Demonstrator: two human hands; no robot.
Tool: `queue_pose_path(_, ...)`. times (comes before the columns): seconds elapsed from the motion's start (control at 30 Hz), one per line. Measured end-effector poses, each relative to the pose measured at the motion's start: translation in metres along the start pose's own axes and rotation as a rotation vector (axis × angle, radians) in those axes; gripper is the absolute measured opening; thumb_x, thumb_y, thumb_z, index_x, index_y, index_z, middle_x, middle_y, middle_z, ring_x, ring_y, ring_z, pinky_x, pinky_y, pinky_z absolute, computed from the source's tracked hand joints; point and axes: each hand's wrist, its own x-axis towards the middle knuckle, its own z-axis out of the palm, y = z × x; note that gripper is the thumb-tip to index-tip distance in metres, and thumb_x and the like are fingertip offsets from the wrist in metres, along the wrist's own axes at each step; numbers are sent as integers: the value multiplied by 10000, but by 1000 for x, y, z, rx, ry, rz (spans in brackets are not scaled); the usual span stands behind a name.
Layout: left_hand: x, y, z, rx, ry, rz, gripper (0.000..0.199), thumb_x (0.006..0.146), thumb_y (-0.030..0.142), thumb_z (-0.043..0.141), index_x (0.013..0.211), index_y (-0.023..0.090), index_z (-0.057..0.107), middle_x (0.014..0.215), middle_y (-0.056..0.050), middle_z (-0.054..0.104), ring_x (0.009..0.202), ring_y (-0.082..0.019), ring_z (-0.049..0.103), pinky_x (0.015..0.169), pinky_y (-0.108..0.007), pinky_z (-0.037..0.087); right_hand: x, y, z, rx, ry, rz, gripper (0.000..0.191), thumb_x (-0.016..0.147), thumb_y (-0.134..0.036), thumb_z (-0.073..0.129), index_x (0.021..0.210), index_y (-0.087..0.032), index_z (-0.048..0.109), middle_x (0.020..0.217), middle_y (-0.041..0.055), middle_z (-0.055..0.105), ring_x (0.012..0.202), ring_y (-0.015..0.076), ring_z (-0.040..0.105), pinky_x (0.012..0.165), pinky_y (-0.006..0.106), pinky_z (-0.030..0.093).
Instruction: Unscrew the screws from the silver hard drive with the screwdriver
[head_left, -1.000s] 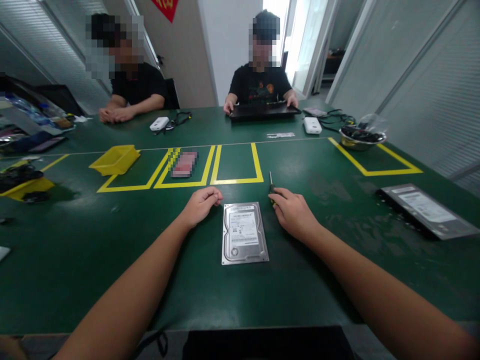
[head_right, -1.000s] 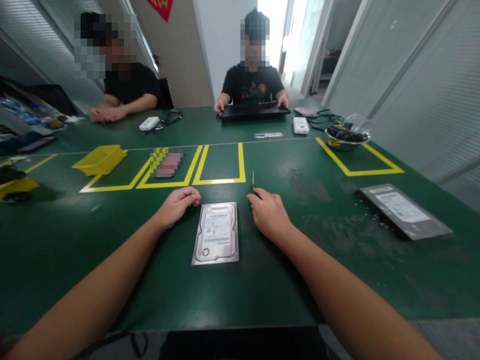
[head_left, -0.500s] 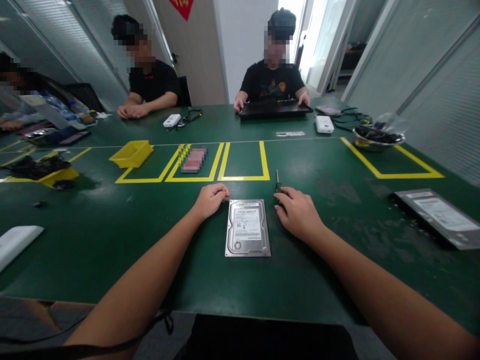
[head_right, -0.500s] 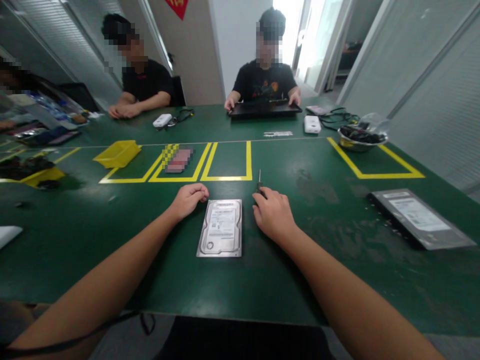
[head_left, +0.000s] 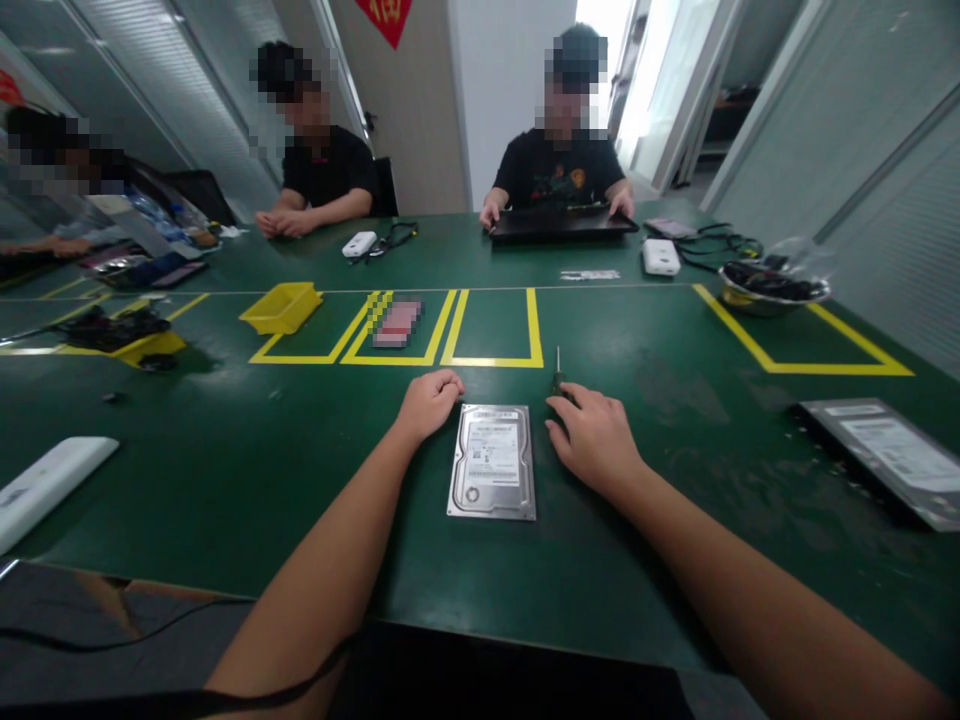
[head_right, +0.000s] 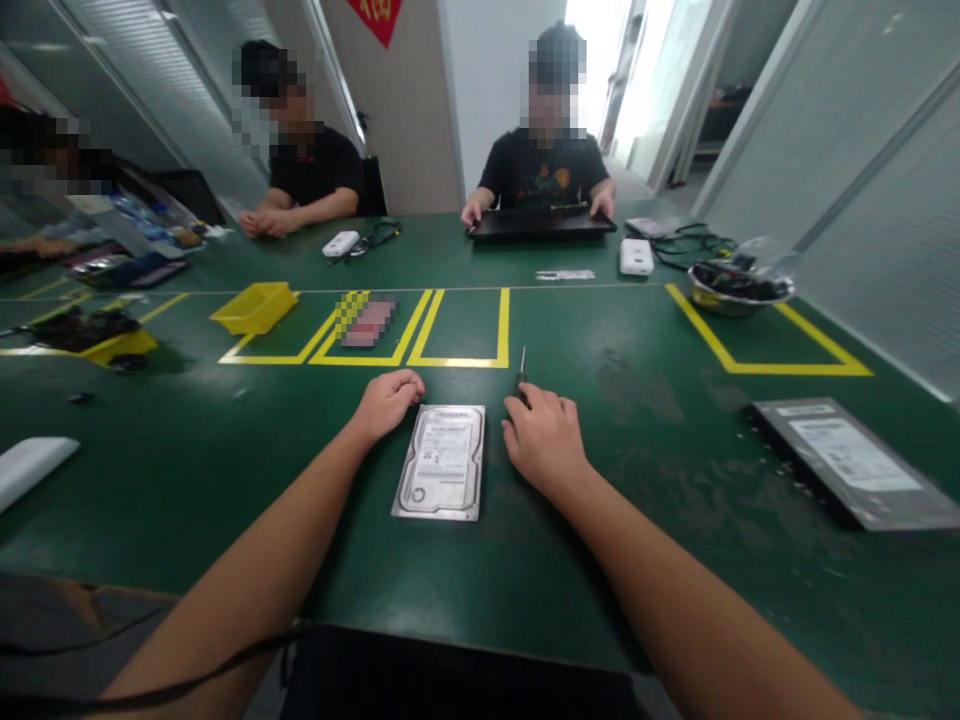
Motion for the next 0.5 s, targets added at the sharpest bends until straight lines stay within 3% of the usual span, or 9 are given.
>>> queue_pose_path(0.23, -1, -2, -5, -25, -50, 11, 221, 827, 256, 424, 805, 172, 628, 741, -16, 649, 724, -171, 627, 697, -278, 467, -1, -1, -5, -46, -24, 32, 399, 941, -324, 475, 1298, -187, 591, 1382, 138, 556, 1178, 303, 555, 951, 461, 404)
queue_pose_path(0.37, -6, 6, -6, -39, -105, 48, 262, 884, 322, 439, 921, 170, 649, 874, -37, 674, 849, -195, 641, 788, -311, 483, -7, -3, -24, -84, -76, 25, 405, 940, -360, 494, 1296, -193, 591, 1348, 131, 583, 1168, 307, 569, 932, 456, 432)
queue_pose_path(0.5, -19, 20, -4, -45, -184, 113, 391, 940, 459, 441, 1155, 176, 605, 1079, -67, 663, 994, -215, 627, 878, -345, 491, -25, 11, -49, -121, -149, 53, 401, 941, -425, 493, 1237, -191, 626, 1215, 110, 663, 1017, 283, 647, 814, 406, 491)
